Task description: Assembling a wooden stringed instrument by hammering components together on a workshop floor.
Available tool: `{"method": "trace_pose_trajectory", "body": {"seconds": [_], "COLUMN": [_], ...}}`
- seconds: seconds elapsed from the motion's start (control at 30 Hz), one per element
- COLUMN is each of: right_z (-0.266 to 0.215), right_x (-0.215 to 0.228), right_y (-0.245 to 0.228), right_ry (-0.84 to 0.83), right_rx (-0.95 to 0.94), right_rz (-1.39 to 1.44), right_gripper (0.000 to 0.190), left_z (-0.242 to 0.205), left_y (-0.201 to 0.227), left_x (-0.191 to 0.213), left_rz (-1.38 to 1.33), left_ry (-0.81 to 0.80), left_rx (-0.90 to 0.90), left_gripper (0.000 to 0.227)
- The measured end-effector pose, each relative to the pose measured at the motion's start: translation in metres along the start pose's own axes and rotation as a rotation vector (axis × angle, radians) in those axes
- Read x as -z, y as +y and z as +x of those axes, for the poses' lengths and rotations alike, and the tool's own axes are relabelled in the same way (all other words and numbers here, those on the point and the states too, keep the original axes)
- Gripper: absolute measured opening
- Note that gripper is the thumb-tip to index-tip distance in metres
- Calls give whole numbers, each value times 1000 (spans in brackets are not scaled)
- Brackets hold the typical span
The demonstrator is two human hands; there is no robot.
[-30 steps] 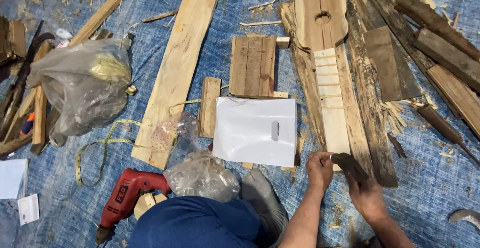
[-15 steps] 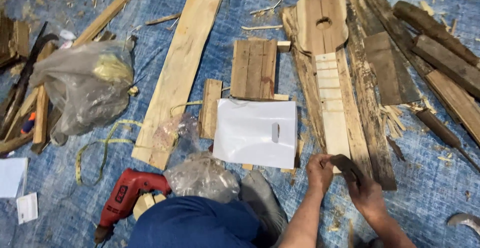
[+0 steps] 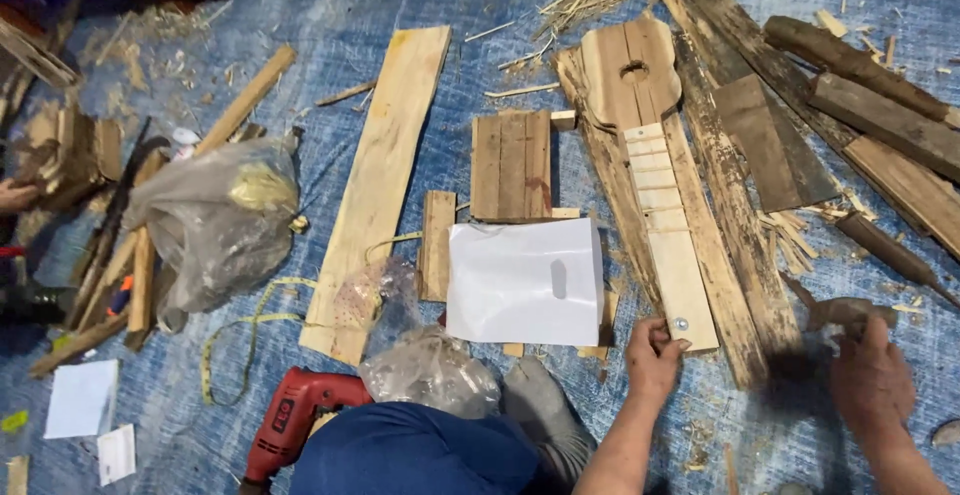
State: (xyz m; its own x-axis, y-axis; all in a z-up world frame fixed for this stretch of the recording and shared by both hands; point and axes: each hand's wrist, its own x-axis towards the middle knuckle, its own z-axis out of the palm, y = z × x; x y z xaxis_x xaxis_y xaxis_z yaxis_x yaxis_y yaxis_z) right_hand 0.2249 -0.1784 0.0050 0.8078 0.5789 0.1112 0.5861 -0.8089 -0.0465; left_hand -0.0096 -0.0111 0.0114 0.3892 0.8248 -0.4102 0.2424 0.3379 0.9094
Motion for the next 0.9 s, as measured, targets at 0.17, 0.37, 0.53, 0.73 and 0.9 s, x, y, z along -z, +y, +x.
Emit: {"method": "trace_pose_trajectory", "body": {"seconds": [0.17,0.37,0.53,0.73,0.9], "right_z": [-4,7,-14,-4,-2], "right_x": [-64,-18,-17,18,42], "right_y": [21,-81,-125,-143,-156], "right_ry": [125,279,-426,-623,-740], "right_rx": [-85,475,-75,-333,-458], "right_rz": [-194,289,633,873,894], "right_gripper": [60,20,39,41,43], "left_z": [3,3,12,12,8], "left_y": [-26,-27,-36,-30,-19], "left_x": [-2,-3,-4,-3,1], "left_rz": [-14,-23,-17,-92,-65], "left_ry": [85,70,85,68,43], "left_rx": [-41,-29,-14,91,167], "left_gripper": [17,15,20,21,19]}}
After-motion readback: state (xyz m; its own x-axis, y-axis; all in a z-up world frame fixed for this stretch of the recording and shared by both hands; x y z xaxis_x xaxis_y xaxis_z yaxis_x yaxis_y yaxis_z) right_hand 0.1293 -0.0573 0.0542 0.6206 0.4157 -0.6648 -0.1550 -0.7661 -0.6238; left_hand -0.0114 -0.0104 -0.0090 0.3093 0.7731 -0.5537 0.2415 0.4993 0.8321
